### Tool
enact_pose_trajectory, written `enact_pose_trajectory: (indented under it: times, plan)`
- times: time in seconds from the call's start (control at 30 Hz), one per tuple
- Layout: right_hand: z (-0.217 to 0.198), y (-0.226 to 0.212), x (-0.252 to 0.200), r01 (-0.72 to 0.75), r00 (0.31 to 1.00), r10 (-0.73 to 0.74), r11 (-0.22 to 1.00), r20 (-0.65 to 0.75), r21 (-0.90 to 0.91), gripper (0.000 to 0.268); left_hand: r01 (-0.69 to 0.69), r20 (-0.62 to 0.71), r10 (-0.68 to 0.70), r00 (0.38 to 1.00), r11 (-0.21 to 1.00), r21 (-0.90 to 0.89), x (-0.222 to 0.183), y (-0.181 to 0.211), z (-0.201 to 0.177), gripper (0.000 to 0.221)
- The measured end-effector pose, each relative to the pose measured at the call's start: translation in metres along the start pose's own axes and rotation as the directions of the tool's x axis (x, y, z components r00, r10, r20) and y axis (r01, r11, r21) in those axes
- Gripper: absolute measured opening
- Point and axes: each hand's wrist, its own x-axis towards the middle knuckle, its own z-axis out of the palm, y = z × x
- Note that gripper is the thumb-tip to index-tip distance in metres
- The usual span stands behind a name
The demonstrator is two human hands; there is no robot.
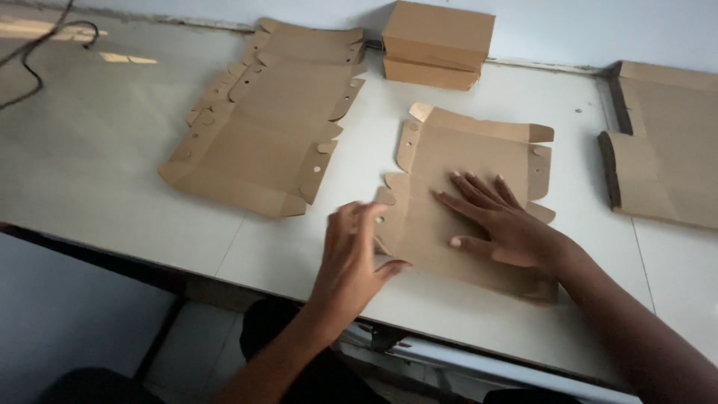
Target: The person folds a flat cardboard box blank along pre-scored lines, tucks side flaps into slots, and secures the box by interlocking tabs. The completed box is placed on a stack of finished boxes. The person then begins folding a second box blank.
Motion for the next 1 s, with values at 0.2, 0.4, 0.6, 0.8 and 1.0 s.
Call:
enact_pose_trajectory:
  times: [0.2, 0.4, 0.6, 0.8, 1.0]
  plan:
    - [0.004, 0.002, -0.002, 0.119, 0.993, -0.119, 0.993, -0.015, -0.025, 0.08, 0.153, -0.176, -0.224, 0.958, 0.926, -0.345, -0.033, 0.008, -0.013, 0.071]
    - [0.004, -0.001, -0.001, 0.098, 0.995, -0.098, 0.995, -0.01, -0.01, 0.081, 0.017, -0.2, -0.072, 0.977, 0.964, -0.266, -0.034, 0.023, -0.007, 0.054]
    - [0.001, -0.004, -0.001, 0.044, 0.998, -0.043, 0.999, 0.037, -0.002, 0.082, -0.29, 0.019, 0.297, 0.955, 0.944, -0.159, -0.04, 0.016, -0.017, 0.041]
    - [0.009, 0.006, 0.003, 0.071, 0.997, -0.071, 0.997, -0.005, -0.02, 0.081, -0.434, 0.113, 0.44, 0.891, 0.898, -0.075, -0.054, 0.001, -0.018, 0.034]
    - [-0.017, -0.065, -0.01, 0.587, 0.799, -0.545, 0.798, -0.255, 0.133, 0.041, -0.365, 0.1, 0.388, 0.916, 0.911, -0.189, -0.056, 0.004, -0.019, 0.028]
